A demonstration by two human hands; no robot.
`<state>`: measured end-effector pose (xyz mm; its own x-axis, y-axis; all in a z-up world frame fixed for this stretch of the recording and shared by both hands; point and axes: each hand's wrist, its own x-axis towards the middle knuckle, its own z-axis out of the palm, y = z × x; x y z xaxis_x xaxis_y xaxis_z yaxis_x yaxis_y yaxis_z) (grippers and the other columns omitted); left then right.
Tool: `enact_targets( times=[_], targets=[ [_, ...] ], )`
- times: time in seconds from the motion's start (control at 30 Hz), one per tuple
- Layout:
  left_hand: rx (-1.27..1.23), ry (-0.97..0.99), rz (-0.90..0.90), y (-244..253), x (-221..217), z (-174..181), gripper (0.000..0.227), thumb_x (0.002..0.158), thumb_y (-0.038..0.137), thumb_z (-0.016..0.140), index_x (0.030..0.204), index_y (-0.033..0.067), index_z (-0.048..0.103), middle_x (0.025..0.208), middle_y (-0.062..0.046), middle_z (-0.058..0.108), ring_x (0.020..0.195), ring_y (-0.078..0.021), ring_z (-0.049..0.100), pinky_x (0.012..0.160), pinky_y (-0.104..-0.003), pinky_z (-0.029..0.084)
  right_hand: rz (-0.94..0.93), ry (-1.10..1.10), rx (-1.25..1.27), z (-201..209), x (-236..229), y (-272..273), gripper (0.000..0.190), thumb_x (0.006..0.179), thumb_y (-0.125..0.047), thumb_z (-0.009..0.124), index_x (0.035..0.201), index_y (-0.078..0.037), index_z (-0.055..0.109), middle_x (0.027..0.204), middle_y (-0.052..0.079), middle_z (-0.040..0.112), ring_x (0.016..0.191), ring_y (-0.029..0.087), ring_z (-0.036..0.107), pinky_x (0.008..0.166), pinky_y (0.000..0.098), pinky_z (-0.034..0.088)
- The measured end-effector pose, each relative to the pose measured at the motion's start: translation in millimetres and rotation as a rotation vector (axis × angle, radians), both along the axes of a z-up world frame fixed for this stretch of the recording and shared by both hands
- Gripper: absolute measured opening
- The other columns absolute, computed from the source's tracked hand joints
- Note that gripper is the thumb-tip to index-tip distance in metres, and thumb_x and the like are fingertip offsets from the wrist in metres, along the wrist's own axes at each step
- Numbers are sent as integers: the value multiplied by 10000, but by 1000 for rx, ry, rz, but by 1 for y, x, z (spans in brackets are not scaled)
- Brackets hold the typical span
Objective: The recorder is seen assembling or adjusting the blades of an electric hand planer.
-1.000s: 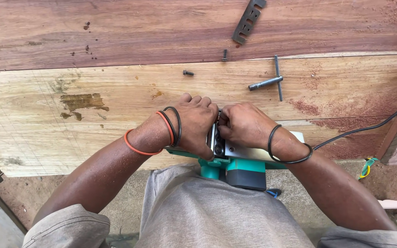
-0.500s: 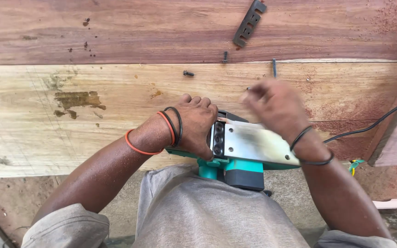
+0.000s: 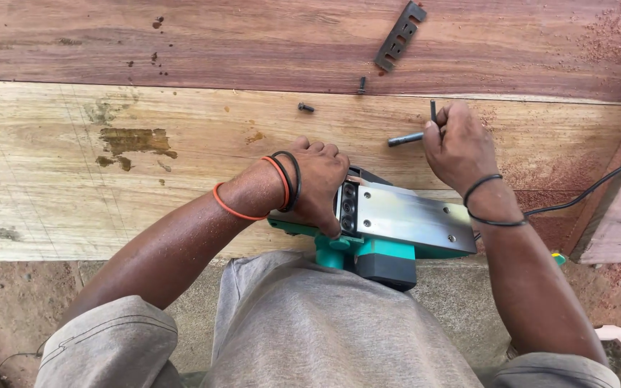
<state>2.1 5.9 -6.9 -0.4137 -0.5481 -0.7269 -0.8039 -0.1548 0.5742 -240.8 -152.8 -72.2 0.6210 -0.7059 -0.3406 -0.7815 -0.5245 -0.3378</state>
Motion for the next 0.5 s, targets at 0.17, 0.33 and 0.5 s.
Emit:
enact_targets(
  times=[0.17,0.33,0.5],
  targets=[
    [-29,-11,-3,1,0,1,1108,534,645,859,1355,-18,521,1344,-193,559,1301,-336,510,1101,-451,371,14,-29,214,59,16,13,254,1065,-219,608,1117,-2,487,823,174,660,734,317,672,673,463,535],
    [-55,-9,6,3,0,-3,1084,539,656,861,1338,-1,536,1348,-194,555,1312,-337,502,1094,-462,373,108,-35,482,95,40,36,248,972,-230,655,1110,-24,633,844,129,735,761,234,732,659,378,580],
    [-25,-15,-3,1,0,2,1073,541,645,865,1334,-2,542,1343,-189,565,1301,-329,521,1103,-460,373,138,13,569,93,53,46,256,962,-246,659,1124,-47,663,856,97,774,748,184,746,661,351,583]
  ],
)
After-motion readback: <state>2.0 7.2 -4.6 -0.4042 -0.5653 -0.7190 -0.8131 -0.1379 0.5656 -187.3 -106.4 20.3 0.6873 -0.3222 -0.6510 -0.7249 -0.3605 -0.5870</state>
